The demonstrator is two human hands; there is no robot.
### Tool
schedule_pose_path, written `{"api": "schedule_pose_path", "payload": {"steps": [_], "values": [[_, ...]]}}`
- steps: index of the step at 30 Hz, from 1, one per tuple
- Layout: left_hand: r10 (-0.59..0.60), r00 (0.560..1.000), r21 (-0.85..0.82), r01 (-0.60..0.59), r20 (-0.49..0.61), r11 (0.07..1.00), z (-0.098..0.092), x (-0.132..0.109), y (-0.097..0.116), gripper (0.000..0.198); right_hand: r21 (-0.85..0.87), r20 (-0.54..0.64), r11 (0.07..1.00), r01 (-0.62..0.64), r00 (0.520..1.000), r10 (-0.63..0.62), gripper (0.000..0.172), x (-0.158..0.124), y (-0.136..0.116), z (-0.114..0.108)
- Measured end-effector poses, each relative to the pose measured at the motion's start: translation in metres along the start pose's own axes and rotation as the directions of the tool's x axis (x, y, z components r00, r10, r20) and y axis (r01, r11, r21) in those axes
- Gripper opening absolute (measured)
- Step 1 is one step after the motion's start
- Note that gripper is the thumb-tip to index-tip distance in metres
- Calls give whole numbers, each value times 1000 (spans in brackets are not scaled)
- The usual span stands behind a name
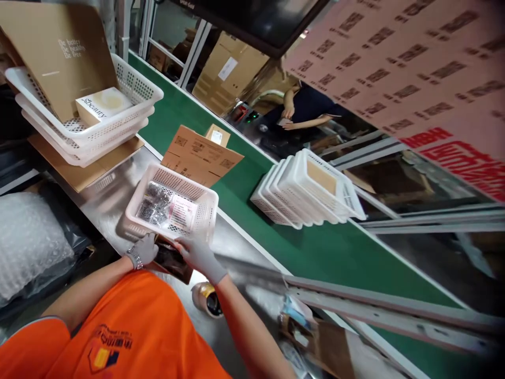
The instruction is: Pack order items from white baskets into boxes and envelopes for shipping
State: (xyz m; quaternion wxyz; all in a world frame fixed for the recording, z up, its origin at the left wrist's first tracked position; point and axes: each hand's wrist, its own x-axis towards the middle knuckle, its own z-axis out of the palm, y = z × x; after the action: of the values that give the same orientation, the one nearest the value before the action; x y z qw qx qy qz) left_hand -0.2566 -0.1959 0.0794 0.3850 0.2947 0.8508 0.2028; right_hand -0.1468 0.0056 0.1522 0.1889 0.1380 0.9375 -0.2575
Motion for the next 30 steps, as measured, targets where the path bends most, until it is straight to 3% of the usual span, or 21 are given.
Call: {"api": "schedule_pose_path", "payload": {"steps": [2, 5, 9, 11, 13, 16, 22, 30], "values": [[-21, 1000, 15, 20, 19, 1000, 1, 1, 1, 38, 73, -119, 996, 44, 992, -35, 39, 31, 6, -9], [-38, 999, 16, 38, 30, 999, 3, 3, 2, 36, 84, -191, 993, 84, 979, -67, 77, 97, 9, -19], [-31, 997, 17, 30, 65, 999, 4, 4, 3, 37, 2, -48, 997, 77, 996, -77, 131, 186, -6, -21], [-41, 996, 11, 40, 85, 999, 4, 3, 5, 39, -49, 28, 996, 77, 997, -76, 147, 217, -17, -16], [-47, 994, 2, 47, 99, 999, 3, 3, 6, 39, -91, 76, 994, 61, 996, -54, 152, 234, -24, -8], [-34, 993, -16, 36, 115, 999, 5, 3, 6, 40, -124, 83, 992, 2, 997, 8, 150, 238, -27, 5], [-66, 988, -16, 68, 141, 998, 7, 6, 4, 40, -159, 13, 972, -171, 984, 175, 123, 201, -17, 32], [-46, 987, -24, 50, 151, 998, 6, 9, 1, 48, -140, -45, 974, -176, 984, 172, 90, 171, -30, 48]]}}
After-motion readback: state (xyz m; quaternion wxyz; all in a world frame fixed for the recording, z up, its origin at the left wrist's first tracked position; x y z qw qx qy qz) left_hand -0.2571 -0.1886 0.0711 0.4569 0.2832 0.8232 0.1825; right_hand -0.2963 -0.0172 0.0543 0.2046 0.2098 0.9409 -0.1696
